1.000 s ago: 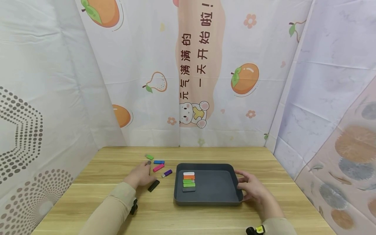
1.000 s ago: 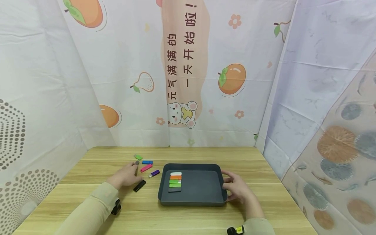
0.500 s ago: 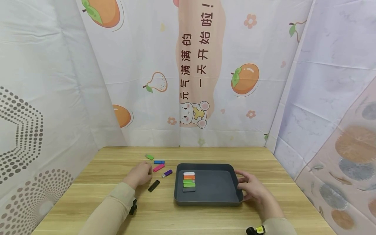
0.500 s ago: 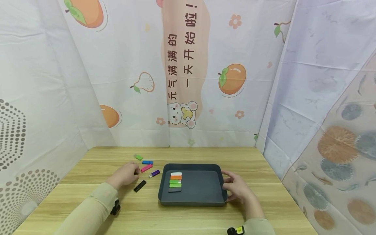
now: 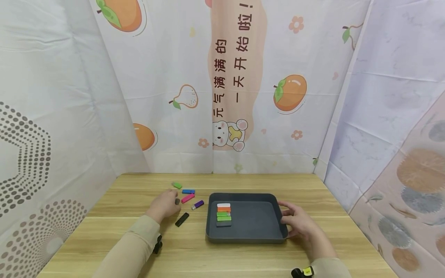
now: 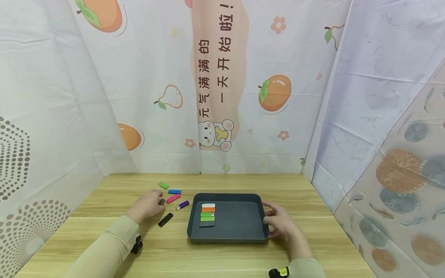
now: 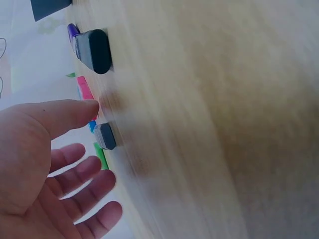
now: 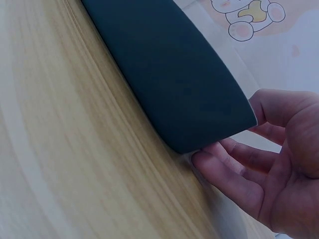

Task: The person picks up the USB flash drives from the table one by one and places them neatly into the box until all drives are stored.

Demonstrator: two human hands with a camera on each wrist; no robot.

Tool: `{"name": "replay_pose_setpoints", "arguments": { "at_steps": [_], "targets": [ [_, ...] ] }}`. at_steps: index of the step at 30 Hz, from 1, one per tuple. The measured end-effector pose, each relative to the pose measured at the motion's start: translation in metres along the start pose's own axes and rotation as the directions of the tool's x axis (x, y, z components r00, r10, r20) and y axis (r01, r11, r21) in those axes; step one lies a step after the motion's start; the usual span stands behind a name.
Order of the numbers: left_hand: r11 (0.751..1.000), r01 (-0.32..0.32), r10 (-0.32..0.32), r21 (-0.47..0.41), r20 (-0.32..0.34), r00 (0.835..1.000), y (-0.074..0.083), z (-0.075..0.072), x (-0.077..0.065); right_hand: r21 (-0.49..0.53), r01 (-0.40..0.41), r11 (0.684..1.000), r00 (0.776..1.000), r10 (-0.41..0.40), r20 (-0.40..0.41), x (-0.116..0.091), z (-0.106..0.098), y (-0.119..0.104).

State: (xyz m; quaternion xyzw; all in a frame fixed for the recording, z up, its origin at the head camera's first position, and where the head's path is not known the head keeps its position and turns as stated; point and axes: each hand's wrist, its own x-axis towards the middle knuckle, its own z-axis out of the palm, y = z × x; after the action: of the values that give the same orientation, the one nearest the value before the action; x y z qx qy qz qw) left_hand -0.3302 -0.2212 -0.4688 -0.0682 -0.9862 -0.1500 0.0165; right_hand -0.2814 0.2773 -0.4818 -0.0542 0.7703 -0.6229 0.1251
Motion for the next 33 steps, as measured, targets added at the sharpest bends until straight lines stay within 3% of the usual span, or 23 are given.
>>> {"name": "replay_pose_setpoints", "arguments": {
  "at_steps": [33],
  "targets": [
    [0.99, 0.138, -0.134, -0.025, 0.131, 0.982, 0.0054, -0.0045, -0.0014, 0.01, 0.002, 1.0, 1.0, -0.002, -0.007, -0.0004, 0.0007, 0.0002]
  ]
}}
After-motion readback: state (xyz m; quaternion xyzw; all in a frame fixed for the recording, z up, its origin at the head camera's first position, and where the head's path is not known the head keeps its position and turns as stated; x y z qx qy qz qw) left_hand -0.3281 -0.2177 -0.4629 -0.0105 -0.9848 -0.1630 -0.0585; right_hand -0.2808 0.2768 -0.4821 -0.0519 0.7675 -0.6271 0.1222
